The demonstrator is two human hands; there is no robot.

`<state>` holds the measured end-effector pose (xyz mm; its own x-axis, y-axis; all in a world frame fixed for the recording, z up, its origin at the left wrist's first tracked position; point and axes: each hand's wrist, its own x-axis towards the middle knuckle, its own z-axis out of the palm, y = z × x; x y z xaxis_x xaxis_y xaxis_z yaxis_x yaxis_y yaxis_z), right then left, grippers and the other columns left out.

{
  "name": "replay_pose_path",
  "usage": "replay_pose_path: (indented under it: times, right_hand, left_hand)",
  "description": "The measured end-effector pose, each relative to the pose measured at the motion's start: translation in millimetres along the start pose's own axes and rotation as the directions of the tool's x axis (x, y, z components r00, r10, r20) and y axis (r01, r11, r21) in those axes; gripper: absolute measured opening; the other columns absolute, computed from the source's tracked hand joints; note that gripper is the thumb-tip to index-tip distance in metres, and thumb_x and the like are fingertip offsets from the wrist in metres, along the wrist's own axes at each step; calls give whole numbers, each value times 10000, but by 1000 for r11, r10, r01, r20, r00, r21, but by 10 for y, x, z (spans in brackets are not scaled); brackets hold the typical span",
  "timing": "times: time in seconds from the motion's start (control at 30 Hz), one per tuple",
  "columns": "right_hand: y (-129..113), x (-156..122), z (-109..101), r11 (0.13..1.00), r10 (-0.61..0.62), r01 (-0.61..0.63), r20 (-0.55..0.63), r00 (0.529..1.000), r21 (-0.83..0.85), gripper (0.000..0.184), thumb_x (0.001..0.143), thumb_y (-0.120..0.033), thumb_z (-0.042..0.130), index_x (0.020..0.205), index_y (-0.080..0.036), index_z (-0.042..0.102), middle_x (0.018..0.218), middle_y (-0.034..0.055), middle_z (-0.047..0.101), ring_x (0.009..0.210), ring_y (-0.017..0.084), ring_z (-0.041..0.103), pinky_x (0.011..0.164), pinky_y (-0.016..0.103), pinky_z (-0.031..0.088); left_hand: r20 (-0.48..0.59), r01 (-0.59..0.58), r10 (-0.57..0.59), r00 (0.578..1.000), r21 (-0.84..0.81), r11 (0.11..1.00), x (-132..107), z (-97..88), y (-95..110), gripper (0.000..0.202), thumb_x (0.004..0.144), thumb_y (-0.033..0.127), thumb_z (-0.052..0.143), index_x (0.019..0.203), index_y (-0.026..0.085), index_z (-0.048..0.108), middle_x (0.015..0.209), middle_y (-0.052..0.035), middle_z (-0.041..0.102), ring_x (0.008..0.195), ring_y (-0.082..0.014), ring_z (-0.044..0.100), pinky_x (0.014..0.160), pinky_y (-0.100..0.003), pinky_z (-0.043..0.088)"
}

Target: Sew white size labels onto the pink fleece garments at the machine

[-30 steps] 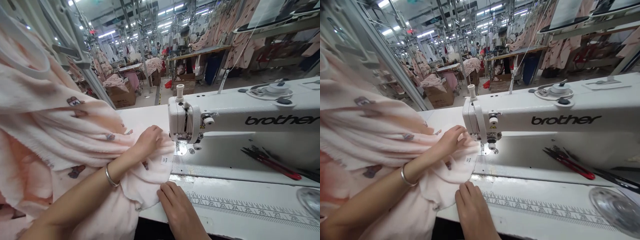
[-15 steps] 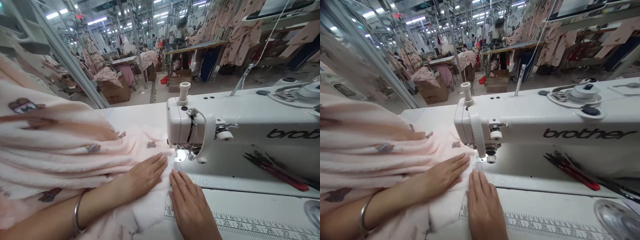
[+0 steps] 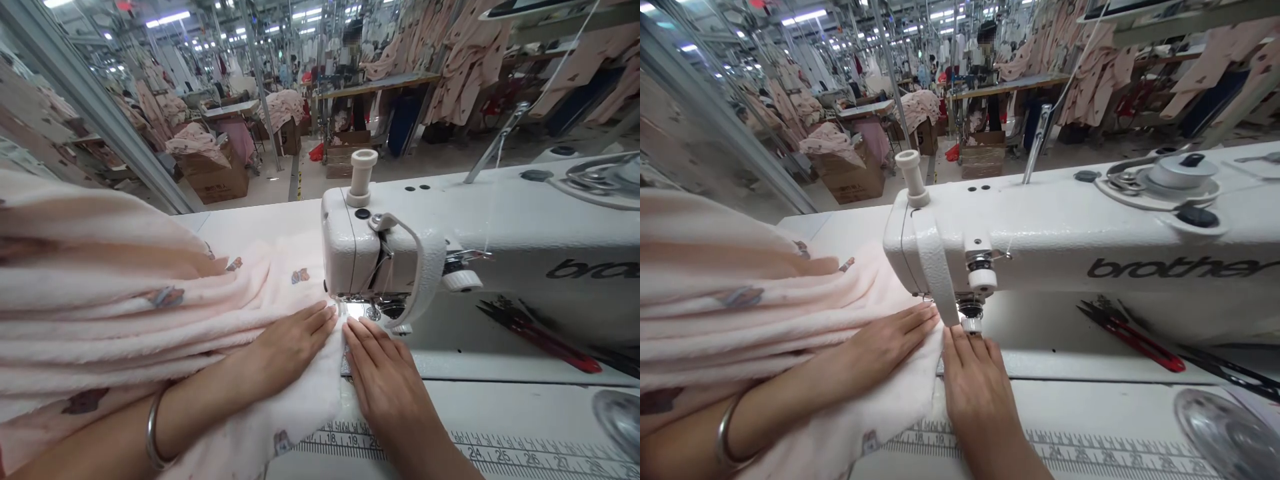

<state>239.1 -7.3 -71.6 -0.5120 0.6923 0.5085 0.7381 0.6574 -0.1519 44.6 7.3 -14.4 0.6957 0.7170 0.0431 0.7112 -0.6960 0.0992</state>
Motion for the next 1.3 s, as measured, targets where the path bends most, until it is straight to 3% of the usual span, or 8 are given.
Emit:
replay_pose_path:
  times: [0.3,0.5,0.93,1.1,1.3]
  right_hand:
    - [13,40,-1,999,3,-2,-33,999,42,337,946,-60,368,1175,-13,611,1144,144,626,1133,266,485,917,390,337]
    - [12,46,18,1000,15,-14,-43,999,27,351,953,-66,347,1186,-22,606,1158,142,623,1147,263,477,913,392,340]
    - [24,-9,13,1000,25,-25,-9,1000,4,381,927,-58,355,1241,-30,569,1179,155,596,1179,283,458,931,400,351]
    - [26,-6,0,1000,22,-22,-8,1000,2,384,925,-48,349,1245,-28,561,1182,165,583,1185,287,448,935,400,355]
    - [64,13,30,1000,18,-18,6,1000,-22,391,911,-43,362,1257,-44,544,1210,167,562,1169,286,462,908,403,374]
  left_hand:
    - [38,60,-59,998,-23,998,47,-12,17,394,996,143,225,1305,64,456,1359,-150,513,1298,-172,469,1107,-316,408]
    - [-4,42,-42,999,8,999,29,32,7,392,986,123,238,1301,47,457,1343,-168,523,1290,-205,479,1094,-362,429]
    - [16,51,-50,999,-41,998,19,24,-23,394,985,130,258,1341,89,422,1400,-157,466,1340,-206,418,1121,-373,400]
    - [18,62,-61,998,-52,997,50,-8,-10,361,980,123,293,1294,80,466,1338,-142,518,1294,-197,469,1125,-349,395]
    - [28,68,-67,997,-39,997,45,81,-67,374,970,114,319,1329,98,426,1379,-146,476,1325,-218,430,1132,-384,380]
